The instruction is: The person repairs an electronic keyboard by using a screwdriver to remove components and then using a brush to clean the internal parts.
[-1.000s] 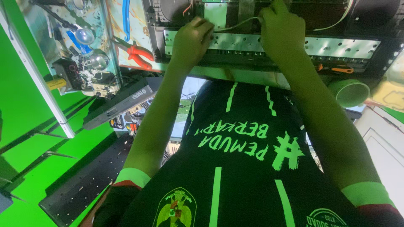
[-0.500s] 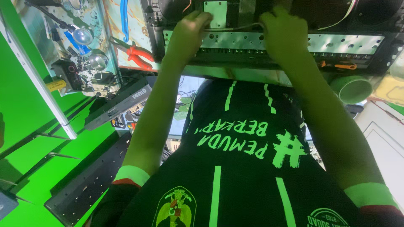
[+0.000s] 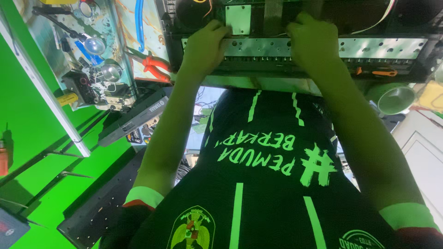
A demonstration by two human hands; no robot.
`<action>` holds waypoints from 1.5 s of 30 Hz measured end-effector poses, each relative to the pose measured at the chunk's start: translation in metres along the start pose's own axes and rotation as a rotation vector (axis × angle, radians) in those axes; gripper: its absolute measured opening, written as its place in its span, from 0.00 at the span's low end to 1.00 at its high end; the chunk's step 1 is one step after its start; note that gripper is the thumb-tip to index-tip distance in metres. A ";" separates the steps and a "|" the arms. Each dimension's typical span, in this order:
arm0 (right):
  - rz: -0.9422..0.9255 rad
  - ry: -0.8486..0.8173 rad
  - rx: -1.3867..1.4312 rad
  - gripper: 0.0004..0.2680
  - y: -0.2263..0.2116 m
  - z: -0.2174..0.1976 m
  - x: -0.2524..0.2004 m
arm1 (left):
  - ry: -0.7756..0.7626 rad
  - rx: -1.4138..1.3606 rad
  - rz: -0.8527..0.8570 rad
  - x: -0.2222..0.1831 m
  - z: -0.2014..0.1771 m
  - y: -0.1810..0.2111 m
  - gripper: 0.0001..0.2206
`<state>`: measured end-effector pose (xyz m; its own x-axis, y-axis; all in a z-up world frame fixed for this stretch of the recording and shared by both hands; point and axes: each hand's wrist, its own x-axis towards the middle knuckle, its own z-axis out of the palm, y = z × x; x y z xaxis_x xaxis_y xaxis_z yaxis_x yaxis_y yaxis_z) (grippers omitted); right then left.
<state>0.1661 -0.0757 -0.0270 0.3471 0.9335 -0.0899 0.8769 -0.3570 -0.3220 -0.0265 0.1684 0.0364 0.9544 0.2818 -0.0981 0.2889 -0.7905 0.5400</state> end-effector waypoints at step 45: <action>-0.148 0.311 -0.081 0.06 0.083 -0.002 -0.066 | 0.035 0.096 0.182 0.021 0.103 0.086 0.18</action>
<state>0.2162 -0.1667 -0.0462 0.2880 0.9250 0.2479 0.9445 -0.2317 -0.2329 0.0264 0.0503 -0.0050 0.9888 0.1473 0.0241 0.1194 -0.8780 0.4635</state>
